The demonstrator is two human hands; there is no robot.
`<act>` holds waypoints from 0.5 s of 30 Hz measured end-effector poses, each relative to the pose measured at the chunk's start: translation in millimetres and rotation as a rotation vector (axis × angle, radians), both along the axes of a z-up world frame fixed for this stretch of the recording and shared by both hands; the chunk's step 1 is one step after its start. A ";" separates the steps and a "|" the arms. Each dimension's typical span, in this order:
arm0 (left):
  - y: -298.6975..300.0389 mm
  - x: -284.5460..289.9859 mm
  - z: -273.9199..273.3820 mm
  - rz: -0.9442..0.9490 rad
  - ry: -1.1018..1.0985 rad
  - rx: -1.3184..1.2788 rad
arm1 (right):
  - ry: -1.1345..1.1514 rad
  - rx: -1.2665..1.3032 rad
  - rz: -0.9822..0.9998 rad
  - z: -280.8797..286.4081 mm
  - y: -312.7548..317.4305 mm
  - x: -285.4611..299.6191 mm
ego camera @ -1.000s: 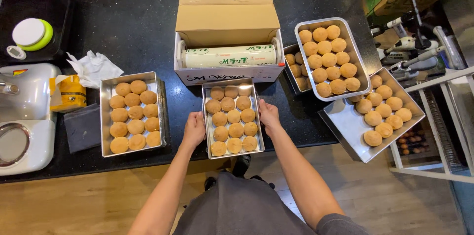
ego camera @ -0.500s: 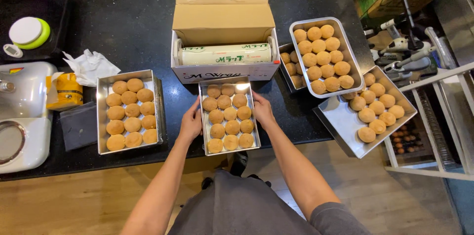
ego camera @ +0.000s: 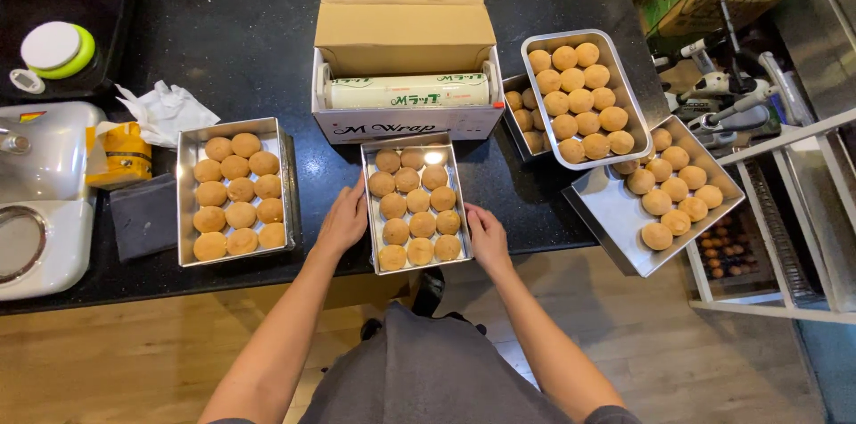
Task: Wrapping trays of pastries with plastic wrap from a dispenser box.
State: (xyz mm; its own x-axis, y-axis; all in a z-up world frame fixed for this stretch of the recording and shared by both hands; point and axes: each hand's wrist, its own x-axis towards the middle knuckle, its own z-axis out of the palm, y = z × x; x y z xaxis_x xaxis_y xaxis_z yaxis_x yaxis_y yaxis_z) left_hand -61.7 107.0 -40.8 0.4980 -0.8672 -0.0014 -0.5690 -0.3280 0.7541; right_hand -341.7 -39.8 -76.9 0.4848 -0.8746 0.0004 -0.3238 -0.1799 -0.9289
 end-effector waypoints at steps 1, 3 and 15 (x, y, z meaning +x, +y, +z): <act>-0.1 -4.1 9.1 -0.001 0.004 0.001 | 0.004 0.001 -0.001 -6.5 3.5 -0.4; 0.5 -13.9 26.3 0.008 -0.088 0.218 | -0.065 -0.064 0.018 -20.5 12.1 -3.5; 31.4 -18.7 -8.2 0.031 -0.068 -0.032 | 0.169 0.121 -0.433 33.8 59.9 -16.5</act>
